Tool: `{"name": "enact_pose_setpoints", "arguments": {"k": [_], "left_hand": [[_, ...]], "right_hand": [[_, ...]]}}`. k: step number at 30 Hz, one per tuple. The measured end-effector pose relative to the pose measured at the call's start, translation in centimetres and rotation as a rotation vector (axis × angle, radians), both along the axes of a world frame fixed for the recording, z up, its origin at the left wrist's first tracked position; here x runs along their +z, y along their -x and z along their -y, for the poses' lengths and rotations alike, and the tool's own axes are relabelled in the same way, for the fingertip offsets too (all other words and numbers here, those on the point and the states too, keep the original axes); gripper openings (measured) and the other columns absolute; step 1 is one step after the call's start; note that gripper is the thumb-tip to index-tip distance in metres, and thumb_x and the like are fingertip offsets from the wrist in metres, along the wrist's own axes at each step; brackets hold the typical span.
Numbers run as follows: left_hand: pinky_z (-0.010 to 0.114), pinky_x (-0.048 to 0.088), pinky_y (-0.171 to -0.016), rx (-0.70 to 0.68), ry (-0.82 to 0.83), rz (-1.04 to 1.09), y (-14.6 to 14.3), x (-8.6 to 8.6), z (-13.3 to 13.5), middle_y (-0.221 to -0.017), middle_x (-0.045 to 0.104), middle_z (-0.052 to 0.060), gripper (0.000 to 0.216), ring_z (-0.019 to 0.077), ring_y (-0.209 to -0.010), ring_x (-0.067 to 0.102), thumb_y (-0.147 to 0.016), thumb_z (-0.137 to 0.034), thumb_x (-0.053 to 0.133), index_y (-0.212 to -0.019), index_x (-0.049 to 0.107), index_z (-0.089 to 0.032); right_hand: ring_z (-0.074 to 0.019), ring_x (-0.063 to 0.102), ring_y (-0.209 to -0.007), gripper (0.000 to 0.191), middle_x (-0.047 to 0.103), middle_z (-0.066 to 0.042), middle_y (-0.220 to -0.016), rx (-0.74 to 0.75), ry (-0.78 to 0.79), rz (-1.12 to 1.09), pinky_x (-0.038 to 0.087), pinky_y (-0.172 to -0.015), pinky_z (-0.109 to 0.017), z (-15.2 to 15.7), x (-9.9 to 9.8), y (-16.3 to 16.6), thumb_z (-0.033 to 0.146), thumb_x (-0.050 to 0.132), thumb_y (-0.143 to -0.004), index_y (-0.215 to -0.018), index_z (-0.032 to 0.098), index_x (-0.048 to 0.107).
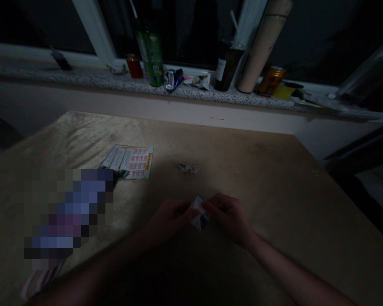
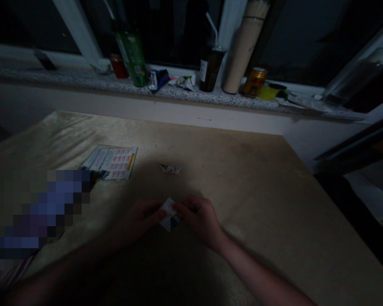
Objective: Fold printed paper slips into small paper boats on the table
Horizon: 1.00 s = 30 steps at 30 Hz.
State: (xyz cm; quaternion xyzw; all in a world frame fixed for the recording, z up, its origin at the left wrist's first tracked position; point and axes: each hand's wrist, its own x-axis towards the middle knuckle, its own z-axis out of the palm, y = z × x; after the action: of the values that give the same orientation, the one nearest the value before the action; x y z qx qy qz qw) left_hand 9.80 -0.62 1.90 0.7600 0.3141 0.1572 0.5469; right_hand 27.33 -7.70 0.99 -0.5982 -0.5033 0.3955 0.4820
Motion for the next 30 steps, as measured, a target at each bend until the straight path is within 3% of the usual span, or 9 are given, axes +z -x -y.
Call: {"name": "enact_pose_setpoints", "arguments": {"k": [5, 10, 18, 30], "left_hand": [[0.018, 0.038, -0.053, -0.032, 0.041, 0.023, 0.23, -0.20, -0.22, -0.061, 0.066, -0.001, 0.041, 0.0110, -0.054, 0.057, -0.091, -0.038, 0.042, -0.070, 0.067, -0.015], [0.018, 0.035, -0.051, -0.004, 0.129, 0.049, 0.29, 0.00, -0.08, -0.054, 0.063, 0.000, 0.043, 0.0102, -0.050, 0.052, -0.088, -0.042, 0.047, -0.059, 0.065, -0.015], [0.022, 0.044, -0.060, 0.027, 0.303, 0.136, -0.04, -0.22, -0.59, -0.064, 0.069, 0.003, 0.042, 0.0144, -0.060, 0.061, -0.089, -0.045, 0.042, -0.075, 0.067, -0.014], [0.023, 0.045, -0.062, 0.028, 0.303, 0.167, 0.07, 0.03, -0.48, -0.066, 0.070, 0.003, 0.036, 0.0145, -0.061, 0.062, -0.088, -0.039, 0.046, -0.077, 0.068, -0.014]], "right_hand": [[-0.0120, 0.055, -0.053, 0.026, 0.060, 0.000, -0.059, -0.037, -0.016, -0.027, 0.043, -0.048, -0.021, -0.17, -0.16, -0.24, 0.041, 0.062, -0.076, -0.065, 0.017, 0.059], [-0.0112, 0.054, -0.050, 0.025, 0.058, 0.001, -0.056, -0.057, -0.038, -0.026, 0.042, -0.047, -0.021, 0.04, 0.32, 0.10, 0.037, 0.062, -0.077, -0.063, 0.017, 0.057], [-0.0105, 0.051, -0.050, 0.022, 0.056, 0.001, -0.055, -0.168, -0.140, 0.079, 0.041, -0.047, -0.020, -0.08, 0.79, -0.28, 0.031, 0.062, -0.077, -0.060, 0.018, 0.058], [-0.0116, 0.054, -0.050, 0.019, 0.060, 0.000, -0.057, -0.134, -0.103, -0.011, 0.043, -0.046, -0.022, -0.09, 0.78, -0.27, 0.032, 0.063, -0.075, -0.063, 0.018, 0.060]]}}
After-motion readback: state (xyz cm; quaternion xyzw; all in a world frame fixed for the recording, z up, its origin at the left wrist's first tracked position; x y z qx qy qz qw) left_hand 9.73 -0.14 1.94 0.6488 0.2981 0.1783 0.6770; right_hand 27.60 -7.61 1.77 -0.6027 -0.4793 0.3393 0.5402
